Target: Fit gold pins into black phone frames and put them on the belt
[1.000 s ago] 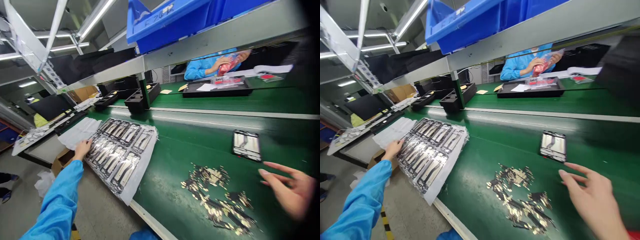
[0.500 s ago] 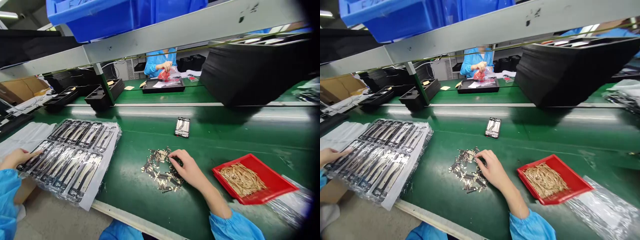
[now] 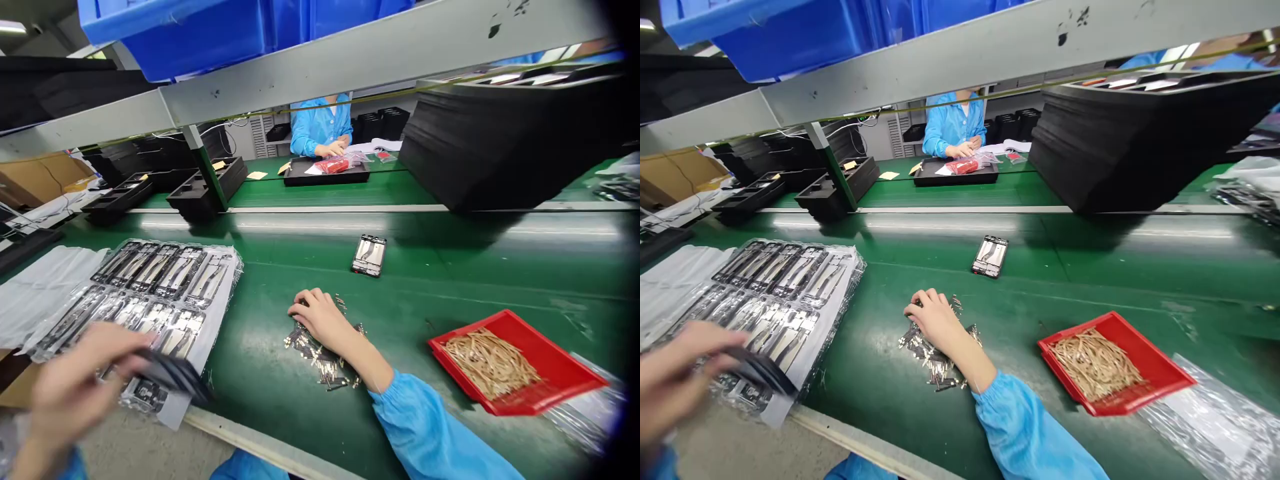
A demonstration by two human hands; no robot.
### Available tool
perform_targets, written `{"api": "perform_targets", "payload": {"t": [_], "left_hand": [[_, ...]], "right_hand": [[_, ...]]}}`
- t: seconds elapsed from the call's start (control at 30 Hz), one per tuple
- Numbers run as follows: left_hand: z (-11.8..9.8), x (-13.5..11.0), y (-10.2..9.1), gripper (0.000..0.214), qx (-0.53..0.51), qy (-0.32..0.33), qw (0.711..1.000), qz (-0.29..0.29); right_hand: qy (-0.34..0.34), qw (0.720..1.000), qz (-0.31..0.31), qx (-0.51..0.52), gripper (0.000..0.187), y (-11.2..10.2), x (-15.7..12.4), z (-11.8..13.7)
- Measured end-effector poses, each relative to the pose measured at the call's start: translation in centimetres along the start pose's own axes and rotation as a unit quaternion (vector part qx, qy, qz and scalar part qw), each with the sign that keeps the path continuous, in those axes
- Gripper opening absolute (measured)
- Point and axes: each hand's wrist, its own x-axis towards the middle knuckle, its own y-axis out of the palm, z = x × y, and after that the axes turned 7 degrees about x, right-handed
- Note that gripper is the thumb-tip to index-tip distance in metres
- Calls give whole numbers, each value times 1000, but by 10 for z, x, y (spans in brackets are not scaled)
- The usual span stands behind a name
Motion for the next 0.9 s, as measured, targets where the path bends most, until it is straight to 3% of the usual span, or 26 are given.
{"api": "perform_targets", "payload": {"t": [0.03, 0.1, 0.2, 0.3, 0.37, 0.47, 0.6, 0.7, 0.8, 0.9], "left_hand": [[-25, -7, 24, 28, -25, 108, 990, 91], [-64, -25, 76, 23, -85, 141, 963, 214], [-92, -56, 151, 16, -118, 116, 953, 253], [-99, -76, 196, 11, -103, 100, 951, 272], [-100, -74, 207, 15, -92, 103, 947, 290], [-95, -45, 213, 23, -111, 94, 949, 279], [-72, 17, 239, 16, -190, -19, 961, 201], [-47, 45, 269, 20, -209, -84, 962, 155], [-27, 48, 287, 26, -201, -130, 964, 114], [-19, 39, 290, 27, -193, -155, 964, 95]], "right_hand": [[-8, 1000, 13, -9, 13, 2, 7, -1], [-18, 999, 32, -26, 7, 4, 12, -3], [-20, 998, 40, -52, 10, 6, 1, -3], [-9, 996, 32, -77, 15, 6, -17, 3], [8, 996, 17, -90, 16, 3, -25, 3], [78, 989, -40, -116, 20, -10, -29, -15], [221, 952, -135, -165, 33, -34, -31, -69], [255, 939, -150, -176, 39, -45, -35, -93], [222, 953, -130, -159, 37, -44, -37, -79], [130, 984, -55, -105, 25, -30, -37, -41]]}}
